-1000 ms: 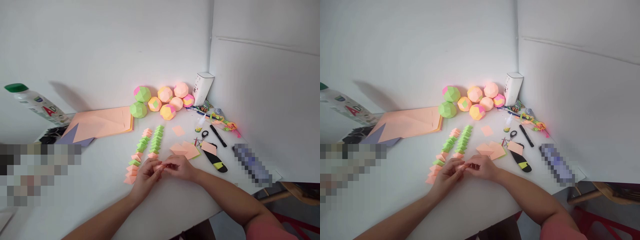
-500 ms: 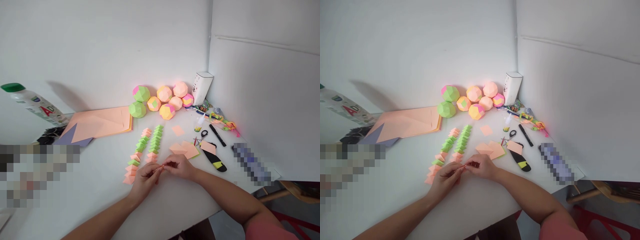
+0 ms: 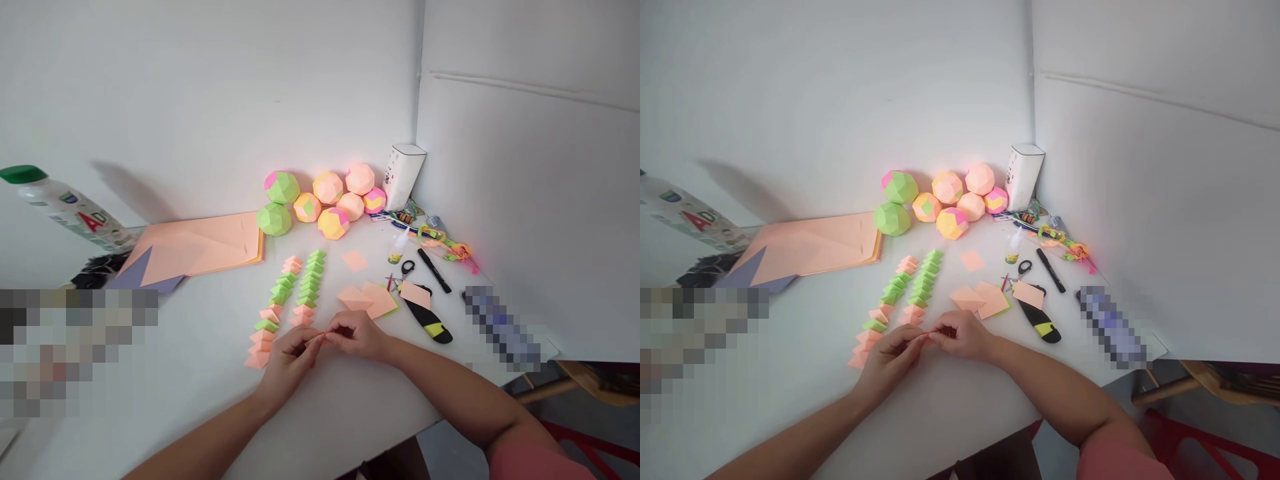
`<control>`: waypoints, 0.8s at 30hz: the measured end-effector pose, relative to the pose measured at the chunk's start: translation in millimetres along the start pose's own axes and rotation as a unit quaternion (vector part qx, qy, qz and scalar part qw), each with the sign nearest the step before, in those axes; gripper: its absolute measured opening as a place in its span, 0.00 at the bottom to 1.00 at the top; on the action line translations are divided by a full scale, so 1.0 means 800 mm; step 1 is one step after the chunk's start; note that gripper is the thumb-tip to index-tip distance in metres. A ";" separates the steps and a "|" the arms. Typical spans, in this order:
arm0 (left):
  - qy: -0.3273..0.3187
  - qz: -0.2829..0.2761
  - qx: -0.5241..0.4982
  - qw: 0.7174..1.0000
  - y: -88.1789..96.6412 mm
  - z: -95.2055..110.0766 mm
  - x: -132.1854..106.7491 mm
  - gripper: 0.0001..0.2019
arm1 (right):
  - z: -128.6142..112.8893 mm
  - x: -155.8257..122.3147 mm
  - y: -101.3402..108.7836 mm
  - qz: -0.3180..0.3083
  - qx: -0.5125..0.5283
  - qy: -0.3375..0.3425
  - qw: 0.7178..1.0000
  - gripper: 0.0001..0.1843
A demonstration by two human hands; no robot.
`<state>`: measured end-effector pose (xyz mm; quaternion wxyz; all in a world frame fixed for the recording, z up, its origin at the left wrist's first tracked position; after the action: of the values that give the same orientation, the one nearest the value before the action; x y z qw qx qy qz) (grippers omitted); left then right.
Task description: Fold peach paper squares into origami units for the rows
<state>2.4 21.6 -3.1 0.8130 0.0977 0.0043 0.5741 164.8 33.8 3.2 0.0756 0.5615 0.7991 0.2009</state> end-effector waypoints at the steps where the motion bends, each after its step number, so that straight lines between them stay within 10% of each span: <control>1: 0.004 0.001 -0.004 1.000 0.000 0.000 0.000 0.11 | 0.000 0.000 0.000 0.000 -0.003 0.001 1.000 0.10; 24: 0.060 -0.014 -0.051 0.997 -0.003 -0.002 0.000 0.12 | -0.002 -0.001 -0.001 -0.010 -0.007 -0.009 1.000 0.11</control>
<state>4.6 20.7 -5.2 0.8232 0.0214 0.0253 0.5667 164.2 32.7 4.1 0.0886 0.5544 0.8028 0.2007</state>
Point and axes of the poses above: each hand's wrist, its own x-axis towards the middle knuckle, its own y-axis out of the back of the hand, z = x × y, the point moved 3 cm from there along x, towards the middle knuckle, and after that the axes turned 6 degrees about -y, right-handed, at the moved point
